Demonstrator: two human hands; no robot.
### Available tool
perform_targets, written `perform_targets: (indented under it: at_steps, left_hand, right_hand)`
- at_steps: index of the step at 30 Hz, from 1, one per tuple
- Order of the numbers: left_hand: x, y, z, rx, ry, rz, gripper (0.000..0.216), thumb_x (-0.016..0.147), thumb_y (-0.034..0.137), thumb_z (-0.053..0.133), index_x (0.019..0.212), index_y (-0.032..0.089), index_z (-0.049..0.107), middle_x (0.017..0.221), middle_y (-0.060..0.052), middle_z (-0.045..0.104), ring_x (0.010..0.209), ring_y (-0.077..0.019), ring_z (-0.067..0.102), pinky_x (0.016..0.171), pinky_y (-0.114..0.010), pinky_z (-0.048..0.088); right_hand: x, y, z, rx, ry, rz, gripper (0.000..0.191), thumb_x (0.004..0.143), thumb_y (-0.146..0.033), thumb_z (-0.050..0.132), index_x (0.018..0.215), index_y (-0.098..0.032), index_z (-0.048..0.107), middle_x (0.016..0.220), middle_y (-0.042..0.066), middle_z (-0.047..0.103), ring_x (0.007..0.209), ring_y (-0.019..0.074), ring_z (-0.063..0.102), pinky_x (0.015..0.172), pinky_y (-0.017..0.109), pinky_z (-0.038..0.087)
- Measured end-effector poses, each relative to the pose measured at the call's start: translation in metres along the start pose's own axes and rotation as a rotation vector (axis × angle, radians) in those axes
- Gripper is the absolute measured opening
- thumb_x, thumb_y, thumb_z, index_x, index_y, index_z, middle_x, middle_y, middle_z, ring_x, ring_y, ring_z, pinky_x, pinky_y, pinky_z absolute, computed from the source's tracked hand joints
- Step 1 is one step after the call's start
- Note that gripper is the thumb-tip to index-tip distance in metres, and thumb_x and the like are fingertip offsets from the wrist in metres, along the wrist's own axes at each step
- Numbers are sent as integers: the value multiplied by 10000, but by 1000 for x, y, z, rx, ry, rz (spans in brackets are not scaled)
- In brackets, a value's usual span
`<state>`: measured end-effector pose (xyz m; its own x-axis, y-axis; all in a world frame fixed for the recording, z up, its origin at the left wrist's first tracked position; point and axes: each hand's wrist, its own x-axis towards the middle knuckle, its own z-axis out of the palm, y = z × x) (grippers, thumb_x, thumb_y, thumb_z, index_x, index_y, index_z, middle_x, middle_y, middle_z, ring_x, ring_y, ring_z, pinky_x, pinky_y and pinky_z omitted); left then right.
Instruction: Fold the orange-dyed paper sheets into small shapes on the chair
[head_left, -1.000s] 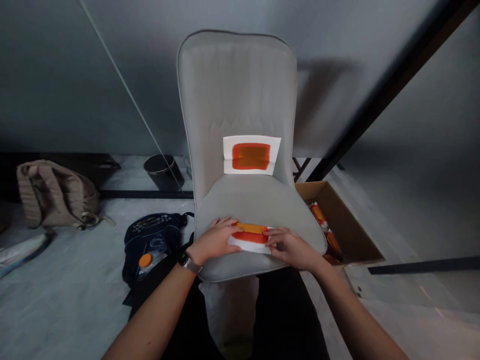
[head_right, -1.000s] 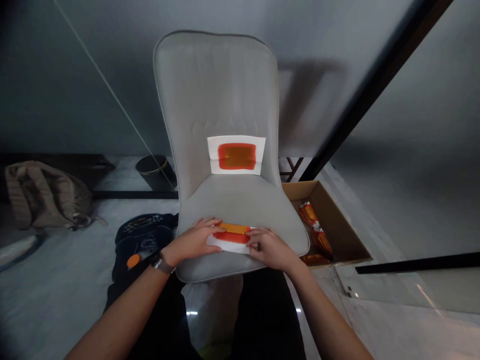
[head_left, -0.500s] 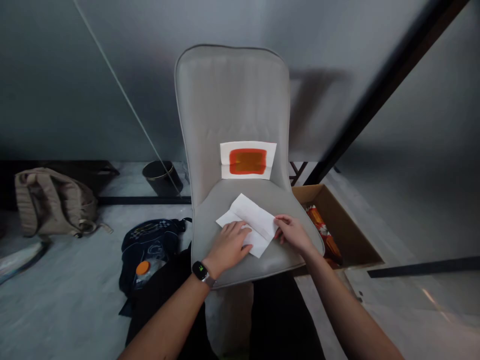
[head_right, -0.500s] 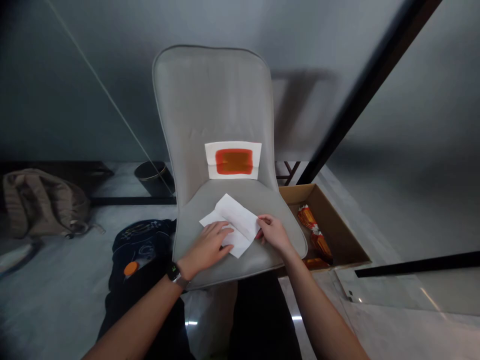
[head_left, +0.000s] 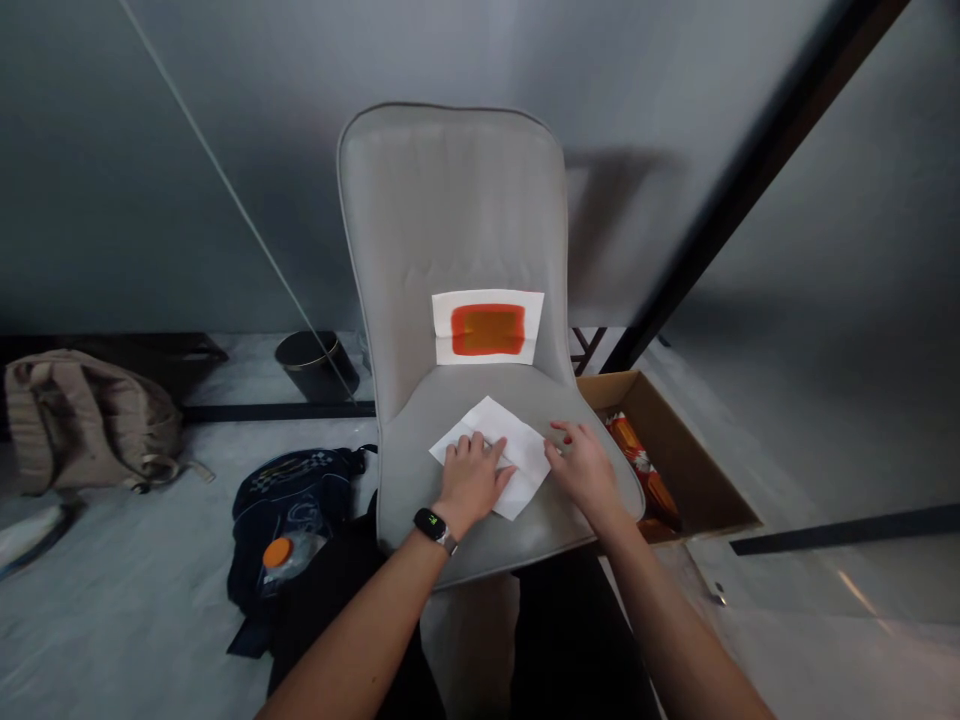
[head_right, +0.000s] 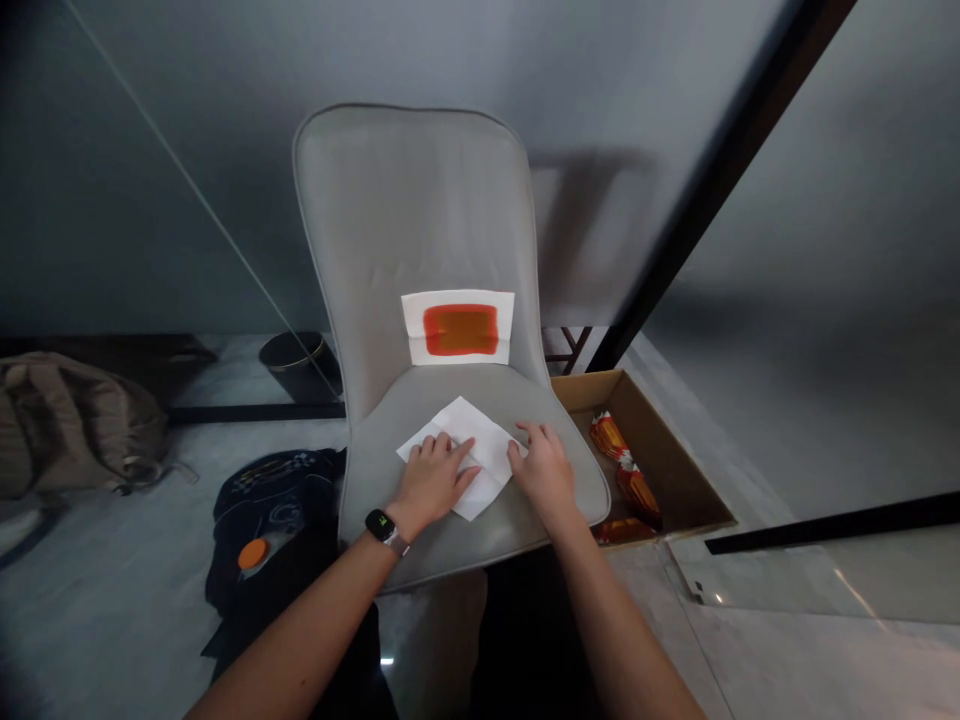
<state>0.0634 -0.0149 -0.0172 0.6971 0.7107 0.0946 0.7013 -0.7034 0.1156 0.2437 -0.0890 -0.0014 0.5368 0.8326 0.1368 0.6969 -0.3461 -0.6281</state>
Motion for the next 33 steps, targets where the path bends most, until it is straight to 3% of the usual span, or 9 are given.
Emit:
perform_targets:
  at_steps: [2,4,6,9,14,17,23,29,33]
  left_hand:
    - [0,-2,4,-3,-7,1,455,1047,485,489,1436,268,584,1244,-146,603,1127,-347,546,948,-495,444]
    - [1,-1,8,-15,-3,8,427,1046,446,504,1413,249,595,1331,-149,575,1203,-346,521,1013,-508,420]
    - [2,0,12,-28,5,25,441,1039,429,524,1418,212,583,1440,-156,524,1309,-352,467,1096,-522,370]
    - [3,0,16,-46,4,44,486,1036,436,524,1450,184,542,1503,-152,494,1379,-357,419,1147,-525,329]
    - [1,-2,17,-60,-4,46,490,1036,454,504,1456,202,526,1514,-143,496,1385,-367,419,1129,-531,346]
    - [0,0,16,-67,-7,48,504,1038,458,498,1464,189,516,1515,-153,493,1385,-368,419,1129,-528,341]
    - [-2,1,16,-67,-13,46,505,1047,467,476,1460,180,518,1514,-155,494,1384,-363,417,1126,-521,335]
    - [-2,2,14,-61,-33,39,535,1047,459,480,1491,162,498,1546,-164,468,1406,-371,399,1144,-531,313]
    - [-2,1,18,-62,-13,48,528,1043,454,485,1482,163,507,1528,-163,486,1396,-372,407,1134,-531,326]
  right_hand:
    - [-30,-39,-11,274,-121,-27,377,914,-449,589,1133,-180,735,866,68,675,798,227,629,745,345,505]
    - [-70,-82,-18,607,-518,-49,360,948,-496,593,1070,-196,750,772,19,656,698,161,587,669,275,476]
    - [-109,-119,-17,756,-920,-61,371,908,-525,691,1125,-233,762,754,-14,650,647,120,553,622,232,443]
    - [-149,-144,-6,782,-1096,-80,412,854,-528,771,1171,-264,777,751,-27,649,632,97,526,614,208,421]
    - [-150,-131,7,732,-1092,49,483,906,-488,731,1316,-232,728,666,-29,609,579,93,517,572,209,397]
    - [-147,-131,5,805,-1137,113,461,965,-470,654,1305,-167,723,577,-49,553,523,82,477,557,213,381]
    - [-169,-139,7,841,-1290,89,523,953,-485,675,1397,-208,666,568,-60,552,503,78,469,547,216,361]
    - [-160,-120,12,860,-1010,201,506,985,-465,622,1379,-150,664,530,-68,523,498,82,435,554,229,347]
    - [-170,-120,10,885,-1086,197,504,973,-467,639,1376,-165,671,534,-71,518,489,78,432,554,229,339]
